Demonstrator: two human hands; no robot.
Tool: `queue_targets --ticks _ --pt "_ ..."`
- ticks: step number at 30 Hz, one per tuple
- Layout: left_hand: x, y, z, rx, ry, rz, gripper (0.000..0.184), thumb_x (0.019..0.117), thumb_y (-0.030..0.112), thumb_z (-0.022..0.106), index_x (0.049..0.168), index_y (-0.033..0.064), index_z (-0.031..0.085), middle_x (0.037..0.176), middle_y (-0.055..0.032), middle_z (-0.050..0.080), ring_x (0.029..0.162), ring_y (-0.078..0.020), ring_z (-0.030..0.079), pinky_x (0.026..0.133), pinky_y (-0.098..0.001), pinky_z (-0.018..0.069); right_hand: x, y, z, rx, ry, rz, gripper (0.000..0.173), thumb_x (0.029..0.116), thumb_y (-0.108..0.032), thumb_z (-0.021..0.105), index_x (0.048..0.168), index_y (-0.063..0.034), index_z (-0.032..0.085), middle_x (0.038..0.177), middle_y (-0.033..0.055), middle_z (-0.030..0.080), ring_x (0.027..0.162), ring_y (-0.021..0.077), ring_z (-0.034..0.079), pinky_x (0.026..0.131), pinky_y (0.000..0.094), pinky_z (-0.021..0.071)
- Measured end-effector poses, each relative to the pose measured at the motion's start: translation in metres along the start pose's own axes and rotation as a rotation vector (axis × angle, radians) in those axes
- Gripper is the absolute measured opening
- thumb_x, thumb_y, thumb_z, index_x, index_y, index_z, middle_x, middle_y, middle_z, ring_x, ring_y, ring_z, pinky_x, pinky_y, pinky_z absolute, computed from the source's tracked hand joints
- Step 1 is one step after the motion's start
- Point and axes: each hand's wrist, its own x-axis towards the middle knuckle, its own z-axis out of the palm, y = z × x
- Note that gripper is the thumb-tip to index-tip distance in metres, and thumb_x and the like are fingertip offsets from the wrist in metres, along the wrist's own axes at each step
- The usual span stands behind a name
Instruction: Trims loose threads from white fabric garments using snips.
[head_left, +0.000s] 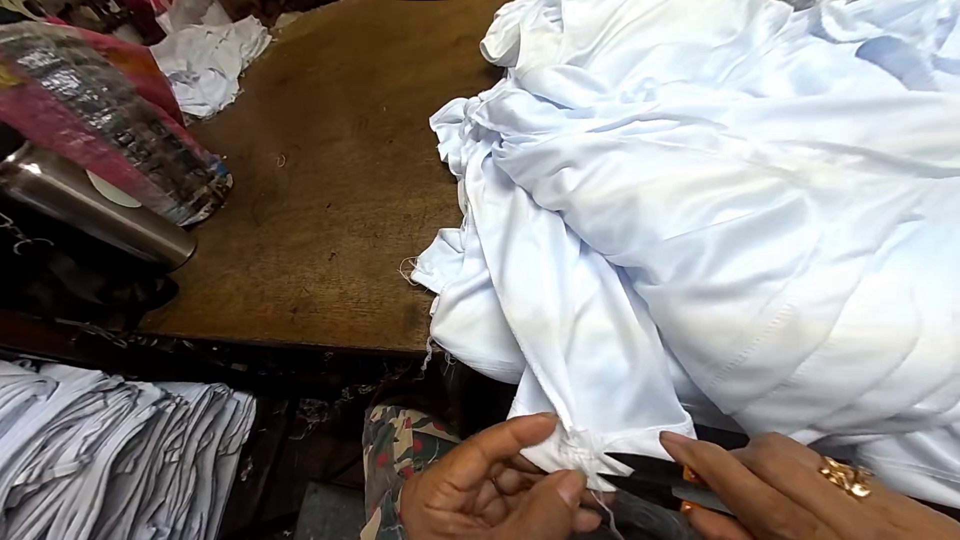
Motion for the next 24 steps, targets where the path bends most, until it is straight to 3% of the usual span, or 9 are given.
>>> queue_targets --ticks 24 --pt "0.0012 -0.0064 0.0043 0.088 -0.023 0.034 0.035 0.0855 -0.016 0.070 0.121 -0.0143 0.066 0.096 -0.0206 0.076 0.078 -0.0253 0.077 0.071 -0.0396 0.0672 0.0049 -0.0015 0.0043 0.008 -0.016 0.004 0.037 0.1091 -0.029 0.044 0.119 -0.0012 0.067 0.078 0.0142 0.060 0.068 0.0288 0.056 0.059 0.0387 0.0430"
